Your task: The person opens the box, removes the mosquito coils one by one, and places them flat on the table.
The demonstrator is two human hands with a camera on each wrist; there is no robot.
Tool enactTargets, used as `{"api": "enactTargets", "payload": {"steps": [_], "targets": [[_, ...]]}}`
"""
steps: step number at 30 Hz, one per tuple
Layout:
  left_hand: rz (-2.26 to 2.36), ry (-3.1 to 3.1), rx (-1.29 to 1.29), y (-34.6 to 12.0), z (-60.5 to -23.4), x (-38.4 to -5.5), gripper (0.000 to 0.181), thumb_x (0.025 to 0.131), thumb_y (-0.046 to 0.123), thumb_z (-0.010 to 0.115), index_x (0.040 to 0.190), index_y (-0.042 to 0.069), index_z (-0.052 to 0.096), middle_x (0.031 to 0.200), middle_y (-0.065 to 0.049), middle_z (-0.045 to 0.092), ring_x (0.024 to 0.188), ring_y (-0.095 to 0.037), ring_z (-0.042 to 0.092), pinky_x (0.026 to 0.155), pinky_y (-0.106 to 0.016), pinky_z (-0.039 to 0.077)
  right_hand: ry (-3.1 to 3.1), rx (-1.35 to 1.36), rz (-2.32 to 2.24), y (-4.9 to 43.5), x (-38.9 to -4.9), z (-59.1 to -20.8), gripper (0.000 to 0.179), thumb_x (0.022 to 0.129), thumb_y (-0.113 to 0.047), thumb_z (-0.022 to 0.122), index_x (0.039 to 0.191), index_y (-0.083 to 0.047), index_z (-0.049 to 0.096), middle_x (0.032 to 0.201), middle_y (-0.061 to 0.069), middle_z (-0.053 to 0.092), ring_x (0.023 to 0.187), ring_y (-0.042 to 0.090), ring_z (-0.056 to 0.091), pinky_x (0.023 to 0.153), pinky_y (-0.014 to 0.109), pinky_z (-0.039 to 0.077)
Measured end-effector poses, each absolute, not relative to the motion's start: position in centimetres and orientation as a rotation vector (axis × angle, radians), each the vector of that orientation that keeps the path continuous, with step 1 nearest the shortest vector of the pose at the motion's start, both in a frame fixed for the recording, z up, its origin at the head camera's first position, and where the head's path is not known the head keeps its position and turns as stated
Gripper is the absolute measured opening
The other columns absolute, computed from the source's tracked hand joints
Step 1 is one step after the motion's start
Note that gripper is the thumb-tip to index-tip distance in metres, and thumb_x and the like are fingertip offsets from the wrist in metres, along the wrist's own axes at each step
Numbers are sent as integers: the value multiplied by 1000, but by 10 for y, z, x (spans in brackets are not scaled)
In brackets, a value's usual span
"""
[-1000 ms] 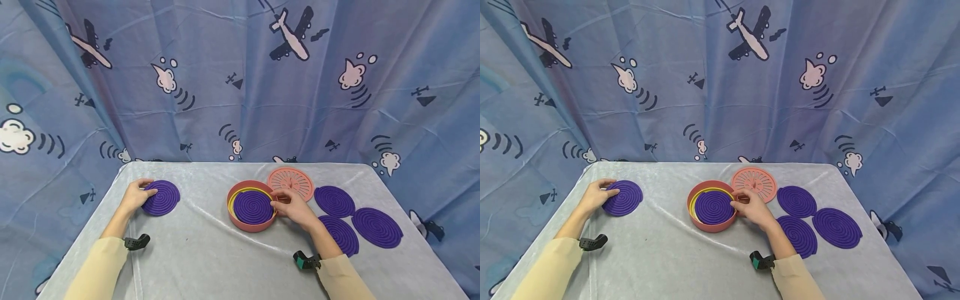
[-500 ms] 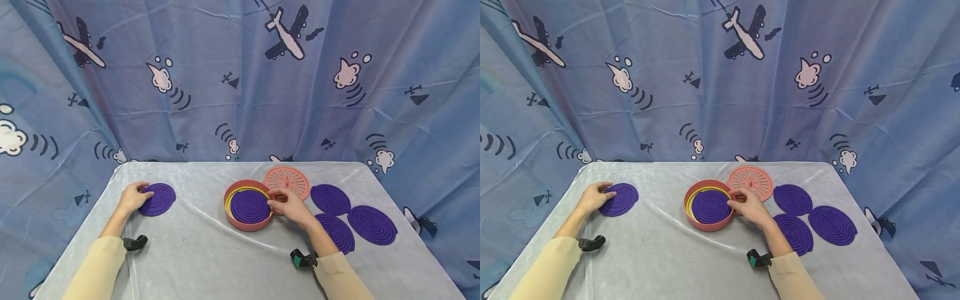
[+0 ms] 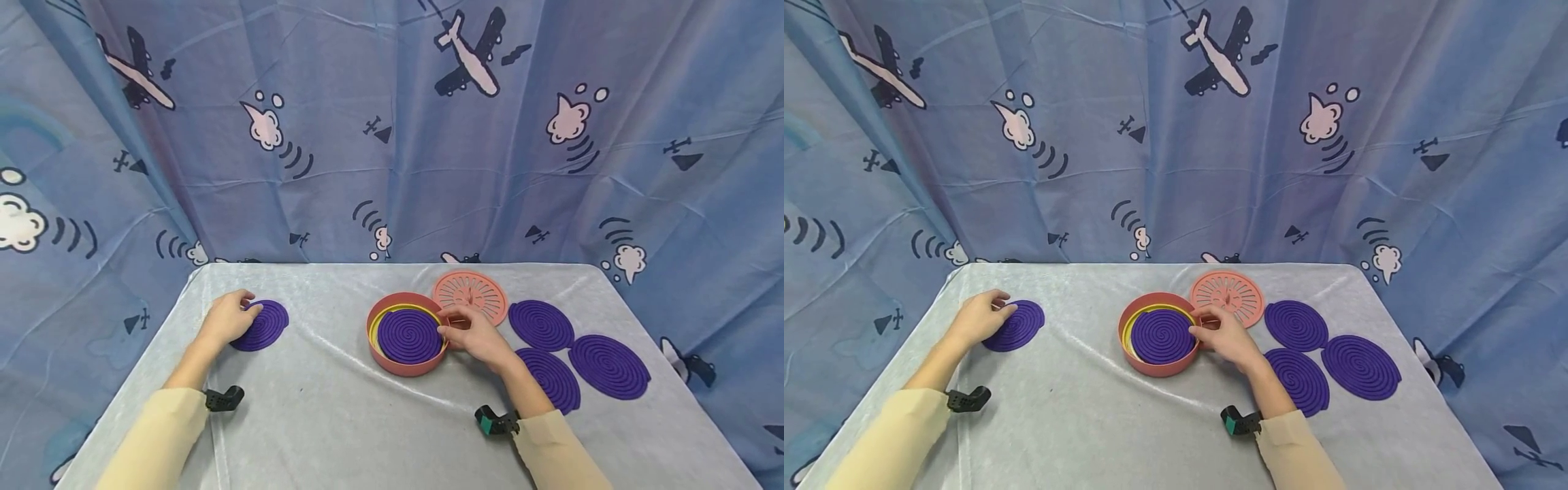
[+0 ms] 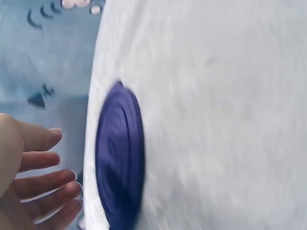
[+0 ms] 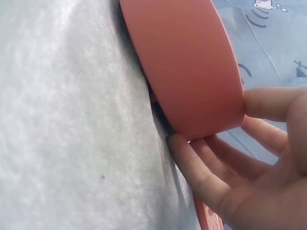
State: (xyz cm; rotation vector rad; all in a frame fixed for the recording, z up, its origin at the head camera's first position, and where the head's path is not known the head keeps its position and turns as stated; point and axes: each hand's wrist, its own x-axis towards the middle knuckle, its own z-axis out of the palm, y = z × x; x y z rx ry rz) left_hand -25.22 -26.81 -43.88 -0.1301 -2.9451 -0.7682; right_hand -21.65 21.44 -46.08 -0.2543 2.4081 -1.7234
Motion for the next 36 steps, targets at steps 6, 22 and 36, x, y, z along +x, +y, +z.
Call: {"api": "enactTargets", "payload": {"steps": [6, 22, 36], "targets": [[-731, -2920, -221, -241, -427, -252, 39, 99, 20, 61, 124, -9, 63, 115, -29, 67, 107, -45, 64, 93, -61, 47, 2409, -208, -1721, 213, -216, -461, 41, 95, -13, 72, 132, 0, 61, 123, 19, 62, 106, 25, 62, 81, 32, 58], [-859, -2769, -447, -170, -405, -240, 31, 100, 21, 62, 119, -3, 69, 108, -18, 71, 101, -34, 66, 90, -50, 51, 2401, -237, -1748, 214, -216, -463, 41, 95, -11, 72, 131, 2, 61, 121, 20, 62, 102, 24, 63, 80, 34, 59], [-1124, -2588, -666, -113, -401, -245, 24, 99, 15, 66, 116, -1, 71, 105, -13, 72, 97, -27, 68, 85, -43, 57, 2429, -216, -1725, 213, -216, -462, 39, 95, -12, 72, 131, 0, 62, 124, 19, 62, 106, 27, 62, 81, 35, 59]]}}
